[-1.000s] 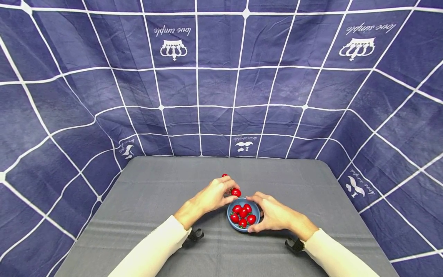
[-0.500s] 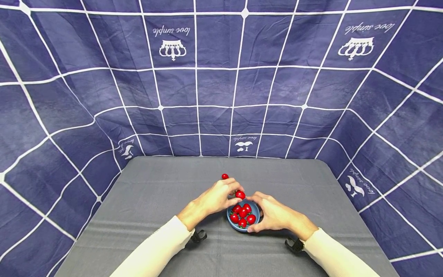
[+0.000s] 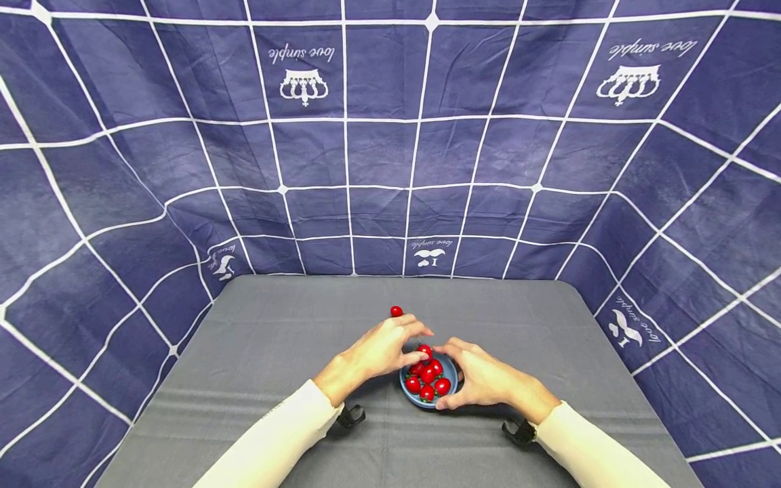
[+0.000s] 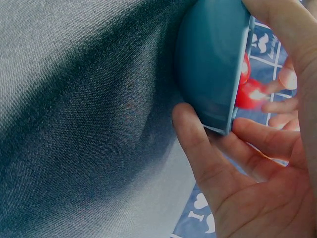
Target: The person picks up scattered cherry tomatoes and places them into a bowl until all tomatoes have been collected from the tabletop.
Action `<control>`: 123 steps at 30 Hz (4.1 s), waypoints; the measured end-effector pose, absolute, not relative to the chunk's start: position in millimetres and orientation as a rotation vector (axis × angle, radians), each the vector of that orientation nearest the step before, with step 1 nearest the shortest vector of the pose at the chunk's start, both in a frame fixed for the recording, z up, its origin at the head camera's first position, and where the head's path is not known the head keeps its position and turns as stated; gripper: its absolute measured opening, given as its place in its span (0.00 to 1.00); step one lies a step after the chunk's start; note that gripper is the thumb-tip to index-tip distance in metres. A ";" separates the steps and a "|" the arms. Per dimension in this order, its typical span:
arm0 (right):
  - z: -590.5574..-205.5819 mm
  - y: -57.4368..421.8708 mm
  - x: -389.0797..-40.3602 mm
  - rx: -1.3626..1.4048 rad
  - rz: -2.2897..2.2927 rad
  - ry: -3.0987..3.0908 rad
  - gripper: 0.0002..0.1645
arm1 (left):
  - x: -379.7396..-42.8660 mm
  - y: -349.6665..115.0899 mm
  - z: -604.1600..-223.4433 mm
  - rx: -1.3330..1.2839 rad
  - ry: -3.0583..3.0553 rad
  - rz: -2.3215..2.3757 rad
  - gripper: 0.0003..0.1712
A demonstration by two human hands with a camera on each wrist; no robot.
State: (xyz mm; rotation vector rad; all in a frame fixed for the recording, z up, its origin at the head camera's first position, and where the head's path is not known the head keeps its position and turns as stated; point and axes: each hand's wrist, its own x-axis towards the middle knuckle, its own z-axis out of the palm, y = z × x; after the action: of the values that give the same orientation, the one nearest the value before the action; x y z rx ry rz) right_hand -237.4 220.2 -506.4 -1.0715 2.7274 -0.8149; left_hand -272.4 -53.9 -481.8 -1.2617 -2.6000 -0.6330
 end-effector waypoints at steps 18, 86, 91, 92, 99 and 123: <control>-507.9 219.9 -237.9 -1.070 -0.786 2.748 0.58 | -275.1 -65.8 -483.4 -1.133 -2.652 -0.631 0.25; -507.3 220.9 -237.3 -1.059 -0.821 2.730 0.58 | -316.5 -97.5 -523.8 -1.092 -2.682 -0.719 0.13; -507.8 221.4 -237.3 -1.059 -0.826 2.727 0.58 | -312.7 -96.5 -518.4 -1.068 -2.701 -0.725 0.12; -508.0 221.6 -237.3 -1.061 -0.826 2.727 0.58 | -311.8 -96.4 -517.3 -1.066 -2.699 -0.731 0.12; -508.6 221.6 -237.4 -1.054 -0.829 2.720 0.58 | -308.7 -96.7 -514.9 -1.073 -2.654 -0.768 0.13; -505.9 220.9 -236.9 -1.067 -0.806 2.728 0.58 | -285.0 -97.4 -490.1 -1.147 -2.544 -0.882 0.14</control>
State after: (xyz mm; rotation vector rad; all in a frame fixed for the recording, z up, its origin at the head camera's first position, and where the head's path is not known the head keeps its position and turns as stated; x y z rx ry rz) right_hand -236.9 220.9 -505.9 -1.0668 2.7279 -0.8058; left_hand -285.0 -97.4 -490.1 -1.1472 -2.5436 -0.8816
